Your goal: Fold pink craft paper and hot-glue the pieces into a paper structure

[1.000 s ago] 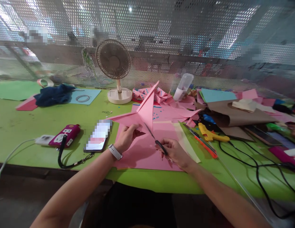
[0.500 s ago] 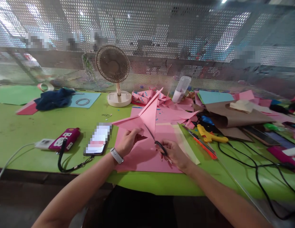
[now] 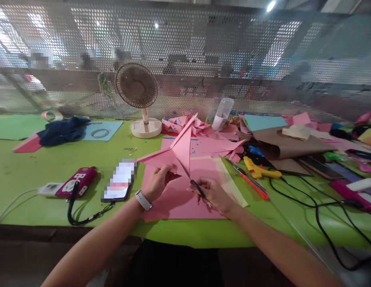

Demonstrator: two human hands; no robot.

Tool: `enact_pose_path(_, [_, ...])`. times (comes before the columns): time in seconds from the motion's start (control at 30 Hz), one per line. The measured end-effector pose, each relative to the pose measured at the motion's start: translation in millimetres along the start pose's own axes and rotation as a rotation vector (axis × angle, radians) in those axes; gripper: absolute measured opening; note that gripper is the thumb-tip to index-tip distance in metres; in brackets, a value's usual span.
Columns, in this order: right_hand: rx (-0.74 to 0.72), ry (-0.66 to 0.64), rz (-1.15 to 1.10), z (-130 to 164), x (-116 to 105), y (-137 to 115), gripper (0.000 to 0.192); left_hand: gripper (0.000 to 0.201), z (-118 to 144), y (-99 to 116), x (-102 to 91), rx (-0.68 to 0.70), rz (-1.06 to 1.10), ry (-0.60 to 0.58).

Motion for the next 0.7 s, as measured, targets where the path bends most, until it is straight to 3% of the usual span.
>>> enact_pose_path(0.23, [-0.035, -0.055, -0.014, -3, -1, 1, 0.043, 0.023, 2, 1, 2.5, -0.016, -0.093, -0.048])
enact_pose_path(0.47, [-0.081, -0.024, -0.014, -3, -3, -7, 0.041, 0.019, -2, 2, -3.7, -0.013, -0.188, -0.084])
enact_pose_path(0.6, [-0.111, -0.046, -0.002, -7, -8, -7, 0.043, 0.027, -9, 5, -6.5, -0.025, -0.093, -0.01])
enact_pose_path(0.7, [-0.114, -0.067, -0.006, -11, -13, -2, 0.044, 0.02, -13, 6, -7.3, -0.015, -0.084, 0.029])
Point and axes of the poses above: each hand's wrist, its own z-axis away from the middle knuckle, its own x-axis out of the palm, y = z × x, the point moved 4 cm from there along -z, towards the middle knuckle, and after that the axes turned 11 degrees about -y, right-handed, at the moved point
